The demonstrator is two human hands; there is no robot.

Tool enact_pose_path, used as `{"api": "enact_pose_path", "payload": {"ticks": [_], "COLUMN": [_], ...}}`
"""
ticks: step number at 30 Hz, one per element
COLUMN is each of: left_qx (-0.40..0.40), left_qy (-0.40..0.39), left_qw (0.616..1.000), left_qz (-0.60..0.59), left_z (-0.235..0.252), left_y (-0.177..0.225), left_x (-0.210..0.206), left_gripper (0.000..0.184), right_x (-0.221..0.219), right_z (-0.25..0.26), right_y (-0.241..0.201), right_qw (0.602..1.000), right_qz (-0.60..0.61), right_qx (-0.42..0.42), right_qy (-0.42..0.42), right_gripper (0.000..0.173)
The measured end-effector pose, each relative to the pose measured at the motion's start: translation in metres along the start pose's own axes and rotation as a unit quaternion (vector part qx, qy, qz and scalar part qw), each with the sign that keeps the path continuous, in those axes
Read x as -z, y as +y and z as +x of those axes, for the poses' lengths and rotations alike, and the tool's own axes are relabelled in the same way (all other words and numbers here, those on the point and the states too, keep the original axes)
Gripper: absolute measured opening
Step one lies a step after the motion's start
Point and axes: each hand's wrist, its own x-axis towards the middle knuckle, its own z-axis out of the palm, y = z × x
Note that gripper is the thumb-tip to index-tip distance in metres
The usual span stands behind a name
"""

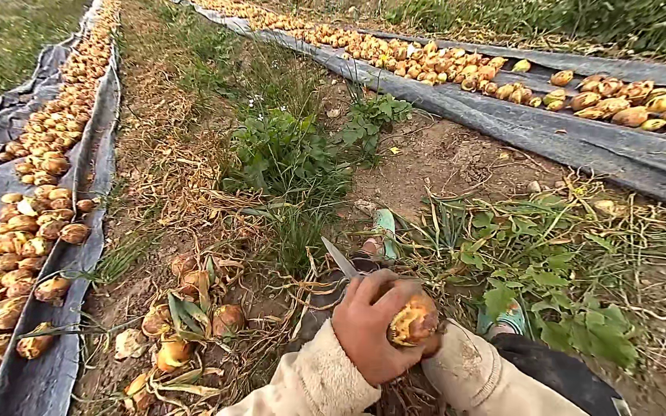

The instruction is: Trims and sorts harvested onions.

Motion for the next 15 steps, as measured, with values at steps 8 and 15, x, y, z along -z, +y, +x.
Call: {"api": "enact_pose_path", "payload": {"ticks": [8,15], "left_qx": [0.275,0.339], "left_qy": [0.215,0.227], "left_qw": [0.911,0.786], "left_qz": [-0.218,-0.465], "left_z": [-0.017,-0.012], "left_y": [-0.052,-0.046], "left_x": [0.038,0.035], "left_gripper": [0.084,0.088], "right_x": [0.07,-0.01], "right_z": [0.003,0.001], "right_y": [-0.049,-0.054], "right_qw": [0.778,0.964], "right_qz": [0.525,0.177], "right_qx": [0.196,-0.185], "right_qy": [0.284,-0.065], "right_gripper": [0.057,0.023]}}
